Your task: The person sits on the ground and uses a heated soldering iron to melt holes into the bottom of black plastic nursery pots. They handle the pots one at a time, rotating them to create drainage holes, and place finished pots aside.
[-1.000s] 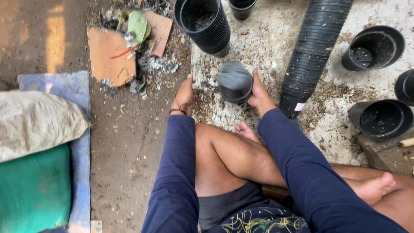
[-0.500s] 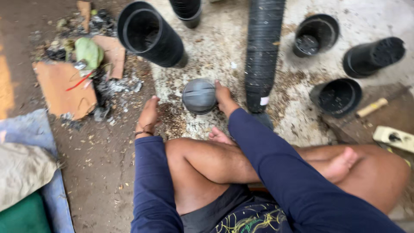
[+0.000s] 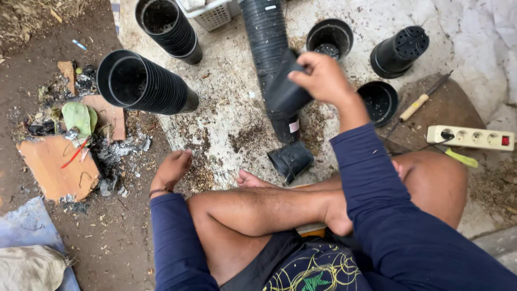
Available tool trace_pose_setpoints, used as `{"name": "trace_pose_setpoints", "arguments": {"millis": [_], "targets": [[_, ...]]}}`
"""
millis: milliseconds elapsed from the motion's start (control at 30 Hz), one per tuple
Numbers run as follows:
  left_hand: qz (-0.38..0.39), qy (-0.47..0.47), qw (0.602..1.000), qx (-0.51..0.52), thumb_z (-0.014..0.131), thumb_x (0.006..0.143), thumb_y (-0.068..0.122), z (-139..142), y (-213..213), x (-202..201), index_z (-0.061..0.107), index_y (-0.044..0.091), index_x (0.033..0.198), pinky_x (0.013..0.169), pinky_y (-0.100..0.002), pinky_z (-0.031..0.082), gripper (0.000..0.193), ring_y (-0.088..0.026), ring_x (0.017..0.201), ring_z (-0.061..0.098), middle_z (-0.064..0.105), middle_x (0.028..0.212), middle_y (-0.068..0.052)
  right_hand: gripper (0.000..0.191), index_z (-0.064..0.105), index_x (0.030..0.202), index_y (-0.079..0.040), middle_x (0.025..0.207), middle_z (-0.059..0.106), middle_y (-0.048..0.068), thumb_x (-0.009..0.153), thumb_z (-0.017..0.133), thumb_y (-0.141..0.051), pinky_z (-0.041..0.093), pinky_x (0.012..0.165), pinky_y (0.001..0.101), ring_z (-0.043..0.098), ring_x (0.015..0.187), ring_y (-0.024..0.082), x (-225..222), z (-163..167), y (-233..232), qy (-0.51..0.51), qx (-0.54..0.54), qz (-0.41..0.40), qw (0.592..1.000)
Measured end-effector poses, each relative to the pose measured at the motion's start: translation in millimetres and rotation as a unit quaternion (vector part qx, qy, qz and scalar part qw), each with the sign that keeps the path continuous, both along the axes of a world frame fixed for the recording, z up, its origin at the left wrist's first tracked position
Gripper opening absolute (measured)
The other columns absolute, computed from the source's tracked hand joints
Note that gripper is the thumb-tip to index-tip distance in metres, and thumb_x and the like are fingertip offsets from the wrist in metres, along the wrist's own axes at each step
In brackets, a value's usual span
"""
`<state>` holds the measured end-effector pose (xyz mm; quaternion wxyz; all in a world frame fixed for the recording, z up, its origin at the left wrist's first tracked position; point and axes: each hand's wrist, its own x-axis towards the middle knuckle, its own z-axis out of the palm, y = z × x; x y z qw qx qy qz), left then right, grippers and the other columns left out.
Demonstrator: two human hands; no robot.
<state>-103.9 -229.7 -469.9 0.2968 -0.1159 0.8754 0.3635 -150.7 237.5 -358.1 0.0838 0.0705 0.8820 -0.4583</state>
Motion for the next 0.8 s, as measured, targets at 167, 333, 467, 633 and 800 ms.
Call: {"name": "trace_pose_setpoints", "arguments": {"millis": [167, 333, 467, 633, 800], "targets": [[-0.117, 0.112, 0.987, 0.006, 0.063, 0.093, 0.047, 21.0, 94.8, 5.8, 0.075, 0.005, 0.105, 0.087, -0.042, 0.053, 0.046, -0.031, 0.096, 0.070, 0.075, 0.105, -0.017, 0.025, 0.068, 0.099, -0.009, 0.091, 0.071, 0.013, 0.094, 0.078, -0.031, 0.052, 0.076, 0.0497, 0.067, 0.086, 0.035, 19.9, -46.1, 49.8, 0.049, 0.257, 0.019, 0.965], [-0.252, -0.019, 0.965, -0.063, 0.053, 0.098, 0.058, -9.6, 193.8, 28.4, 0.079, 0.006, 0.108, 0.096, -0.045, 0.053, 0.059, -0.038, 0.101, 0.072, 0.076, 0.106, -0.024, 0.024, 0.071, 0.100, -0.014, 0.103, 0.071, 0.011, 0.085, 0.082, -0.030, 0.053, 0.082, 0.0494, 0.068, 0.097, 0.035, 35.6, -109.2, 53.9, 0.015, 0.310, -0.003, 0.951], [-0.167, -0.200, 0.964, -0.045, 0.056, 0.100, 0.062, -35.8, 235.9, 34.0, 0.075, 0.001, 0.110, 0.087, -0.045, 0.054, 0.065, -0.029, 0.092, 0.072, 0.077, 0.100, -0.016, 0.034, 0.074, 0.108, -0.019, 0.105, 0.070, 0.011, 0.076, 0.083, -0.028, 0.053, 0.082, 0.0489, 0.066, 0.100, 0.035, 48.9, -111.8, 27.7, 0.013, 0.304, 0.014, 0.952], [0.027, -0.243, 0.967, 0.075, 0.057, 0.098, 0.040, -35.9, 263.3, 46.7, 0.071, 0.006, 0.109, 0.064, -0.039, 0.055, 0.038, -0.021, 0.073, 0.068, 0.071, 0.085, -0.007, 0.035, 0.072, 0.119, -0.018, 0.104, 0.074, 0.008, 0.084, 0.078, -0.024, 0.054, 0.085, 0.0464, 0.070, 0.096, 0.031, 73.9, -80.9, 7.1, -0.005, 0.175, 0.080, 0.981], [0.151, -0.221, 0.921, 0.283, 0.058, 0.106, 0.025, -13.5, 243.5, 49.1, 0.068, 0.002, 0.112, 0.057, -0.035, 0.050, 0.026, -0.018, 0.064, 0.059, 0.067, 0.085, -0.007, 0.035, 0.072, 0.123, -0.017, 0.101, 0.076, 0.008, 0.089, 0.075, -0.024, 0.056, 0.082, 0.0416, 0.072, 0.088, 0.028, 119.9, -43.8, 12.5, -0.009, 0.093, 0.104, 0.990]]}}
